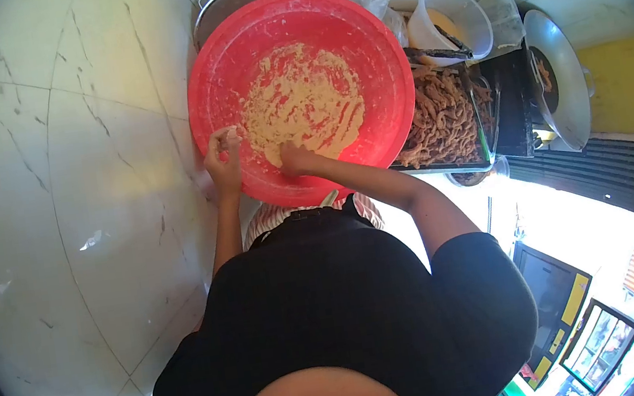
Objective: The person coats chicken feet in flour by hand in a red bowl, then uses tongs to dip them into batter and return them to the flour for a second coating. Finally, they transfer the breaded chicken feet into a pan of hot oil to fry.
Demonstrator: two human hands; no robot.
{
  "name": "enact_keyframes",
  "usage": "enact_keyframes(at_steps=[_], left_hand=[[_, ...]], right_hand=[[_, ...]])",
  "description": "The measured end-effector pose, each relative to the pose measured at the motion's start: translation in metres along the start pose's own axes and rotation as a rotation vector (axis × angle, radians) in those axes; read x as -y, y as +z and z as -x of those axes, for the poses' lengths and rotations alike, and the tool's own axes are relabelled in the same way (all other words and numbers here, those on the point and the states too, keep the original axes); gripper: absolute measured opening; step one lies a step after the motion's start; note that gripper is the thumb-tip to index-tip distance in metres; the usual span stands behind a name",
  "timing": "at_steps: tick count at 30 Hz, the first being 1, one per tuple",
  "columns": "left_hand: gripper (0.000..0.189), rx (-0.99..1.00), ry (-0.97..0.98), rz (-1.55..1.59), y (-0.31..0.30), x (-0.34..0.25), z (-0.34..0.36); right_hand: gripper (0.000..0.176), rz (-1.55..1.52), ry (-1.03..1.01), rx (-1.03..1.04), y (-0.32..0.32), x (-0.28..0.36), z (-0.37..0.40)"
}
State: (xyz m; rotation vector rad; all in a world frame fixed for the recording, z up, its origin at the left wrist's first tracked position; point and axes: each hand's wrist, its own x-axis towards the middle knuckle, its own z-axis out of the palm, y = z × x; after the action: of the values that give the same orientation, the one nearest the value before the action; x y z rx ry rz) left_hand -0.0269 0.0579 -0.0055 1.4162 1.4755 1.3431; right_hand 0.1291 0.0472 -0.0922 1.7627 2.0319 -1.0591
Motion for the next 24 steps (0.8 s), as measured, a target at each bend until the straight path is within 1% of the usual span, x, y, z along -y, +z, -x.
enact_keyframes(at_steps=[2, 3, 5, 6, 8, 9, 11, 12, 13, 14, 15, 17, 18, 20, 21, 23, 24], left_hand=[[0.019, -0.014, 0.014, 0.004, 0.0, -0.001, 0.0], [0.019, -0.014, 0.007, 0.014, 0.0, -0.001, 0.0], [0.019, -0.022, -0.001, 0.022, -0.001, -0.002, 0.0], [0.02, -0.022, -0.003, -0.002, -0.001, -0.002, -0.001], [0.02, -0.025, -0.006, -0.031, -0.002, -0.001, -0.001], [0.021, -0.014, 0.01, -0.026, -0.002, 0.001, 0.0], [0.021, 0.0, 0.024, -0.027, -0.003, 0.001, 0.001], [0.021, 0.014, 0.003, -0.018, -0.004, 0.0, 0.0], [0.022, 0.027, -0.02, -0.005, -0.004, 0.0, -0.001], [0.022, 0.028, -0.02, -0.003, -0.004, 0.0, -0.002], [0.022, 0.025, -0.017, -0.023, -0.004, 0.001, -0.002], [0.022, 0.025, -0.018, -0.039, -0.004, 0.002, 0.0], [0.023, 0.029, -0.015, -0.032, -0.003, 0.002, 0.0], [0.023, 0.029, -0.009, -0.021, -0.003, 0.005, -0.001], [0.023, 0.025, -0.016, -0.016, -0.002, 0.006, -0.001], [0.023, 0.019, -0.023, -0.011, -0.001, 0.009, -0.001], [0.023, 0.019, -0.03, 0.001, -0.002, 0.006, -0.001]], right_hand=[[0.068, -0.195, -0.163, 0.25, -0.017, 0.005, -0.006], [0.068, -0.189, -0.168, 0.249, -0.028, 0.004, -0.01], [0.051, -0.561, -0.132, 0.563, -0.049, -0.006, -0.017], [0.051, -0.556, -0.137, 0.566, -0.055, -0.011, -0.018], [0.038, -1.283, -0.005, 0.548, -0.063, -0.02, -0.02], [0.038, -1.281, -0.01, 0.553, -0.066, -0.025, -0.027], [0.038, -0.698, -0.132, 0.1, -0.063, -0.041, -0.054], [0.038, -0.703, -0.136, 0.097, -0.051, -0.057, -0.081], [0.044, -0.347, -0.234, -0.143, -0.032, -0.08, -0.112], [0.052, 0.016, -0.323, -0.375, -0.022, -0.091, -0.128], [0.052, 0.018, -0.321, -0.373, -0.026, -0.079, -0.115], [0.054, 0.01, -0.158, -0.341, -0.032, -0.033, -0.059], [0.054, 0.012, -0.154, -0.34, -0.02, -0.024, -0.041], [0.06, 0.235, -0.247, -0.547, -0.004, -0.01, -0.015], [0.06, 0.238, -0.248, -0.548, -0.005, -0.002, -0.012], [0.064, 0.249, -0.166, -0.164, -0.006, 0.011, -0.008], [0.064, 0.25, -0.167, -0.165, -0.003, 0.014, -0.005]])
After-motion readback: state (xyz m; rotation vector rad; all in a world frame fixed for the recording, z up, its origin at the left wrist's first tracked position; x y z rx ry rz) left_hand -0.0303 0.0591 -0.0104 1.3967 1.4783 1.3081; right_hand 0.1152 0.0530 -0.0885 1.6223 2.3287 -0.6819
